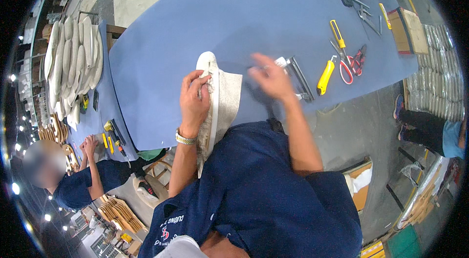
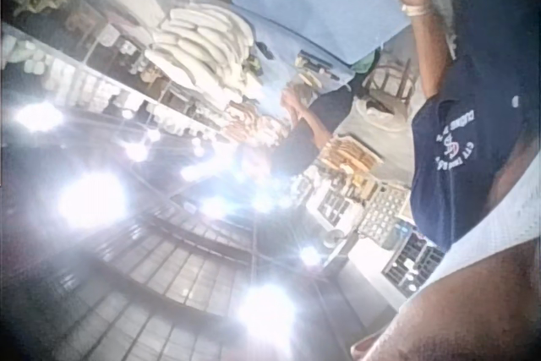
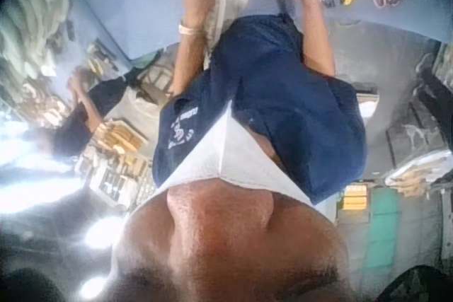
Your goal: The person staples fabric onto a foam cushion using a pneumatic staple gun, then trims excess fabric with a utility knife. They repeat this process on multiple cushions, folding and securing the fabric edges before moving each finished unit aside.
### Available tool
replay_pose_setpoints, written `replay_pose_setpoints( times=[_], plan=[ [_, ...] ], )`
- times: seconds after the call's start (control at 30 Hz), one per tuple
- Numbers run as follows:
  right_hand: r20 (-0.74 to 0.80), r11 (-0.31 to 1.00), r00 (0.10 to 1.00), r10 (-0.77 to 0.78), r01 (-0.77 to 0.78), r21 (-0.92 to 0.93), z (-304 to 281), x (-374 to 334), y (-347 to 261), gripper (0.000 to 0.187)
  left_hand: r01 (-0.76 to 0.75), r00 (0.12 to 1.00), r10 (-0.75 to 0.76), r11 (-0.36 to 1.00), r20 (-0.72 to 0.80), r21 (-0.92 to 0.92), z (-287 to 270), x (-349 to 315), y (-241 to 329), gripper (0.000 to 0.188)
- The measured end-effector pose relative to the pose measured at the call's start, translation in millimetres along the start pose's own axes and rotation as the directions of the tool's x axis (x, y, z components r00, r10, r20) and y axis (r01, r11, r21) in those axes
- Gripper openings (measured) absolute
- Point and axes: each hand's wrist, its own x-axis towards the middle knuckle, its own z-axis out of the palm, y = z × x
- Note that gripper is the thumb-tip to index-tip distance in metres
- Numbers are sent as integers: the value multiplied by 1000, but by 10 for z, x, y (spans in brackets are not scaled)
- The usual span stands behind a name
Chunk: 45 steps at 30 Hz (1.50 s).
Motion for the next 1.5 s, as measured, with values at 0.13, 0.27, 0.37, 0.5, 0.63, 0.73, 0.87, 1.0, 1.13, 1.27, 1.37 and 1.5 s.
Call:
replay_pose_setpoints(
  times=[0.13, 0.27, 0.37, 0.5, 0.63, 0.73, 0.87, 1.0, 1.13, 1.27, 1.37, 1.5],
  plan=[
    [-708, 851, 695, -125, -292, -436, -967, -127, 1124, 55, 13, 999, -14, 1000, 35, 18, -88, 43, 258, 38],
    [-801, 668, 597, -55, -574, -474, -1300, -274, 1633, 62, -69, 994, 60, 993, 92, 98, -64, 93, 165, 46],
    [-771, 711, 636, -29, -529, -463, -1485, -257, 1937, 58, -119, 981, 105, 990, 166, 72, -131, 132, 1, 43],
    [-726, 903, 686, 61, -348, -253, -1545, -209, 1560, 45, -118, 988, 116, 993, 106, 15, -198, 86, -78, 28],
    [-538, 956, 814, 220, -69, 286, -731, -166, 560, 26, 30, 999, -26, 989, 28, -145, -165, 70, -107, 12],
    [-262, 999, 965, -24, 32, 23, 41, -57, -17, 24, 155, 987, -163, 938, 2, -308, -76, 38, -285, 14],
    [-166, 974, 960, -225, 223, -29, 722, 22, -577, 33, 246, 968, -247, 907, 40, -341, -127, 128, -259, 16],
    [-181, 950, 941, -287, 256, -179, 938, 203, -423, 31, 230, 971, -236, 918, 21, -322, -118, 166, -219, 16],
    [-87, 981, 996, 0, 17, 194, 942, 223, -361, 26, 224, 967, -254, 906, -37, -359, -35, 136, -213, 14],
    [29, 562, 997, 73, -65, 825, 1139, 315, -101, 18, 215, 967, -244, 939, -77, -270, 4, 134, -64, 14],
    [85, 498, 992, 91, -120, 859, 1149, 389, -100, 16, 74, 988, -90, 990, -129, -124, 74, 123, -16, 21],
    [90, 651, 989, 115, -143, 745, 1090, 369, -288, 14, -2, 998, 9, 994, -64, 113, 25, 156, 197, 29]
  ],
)
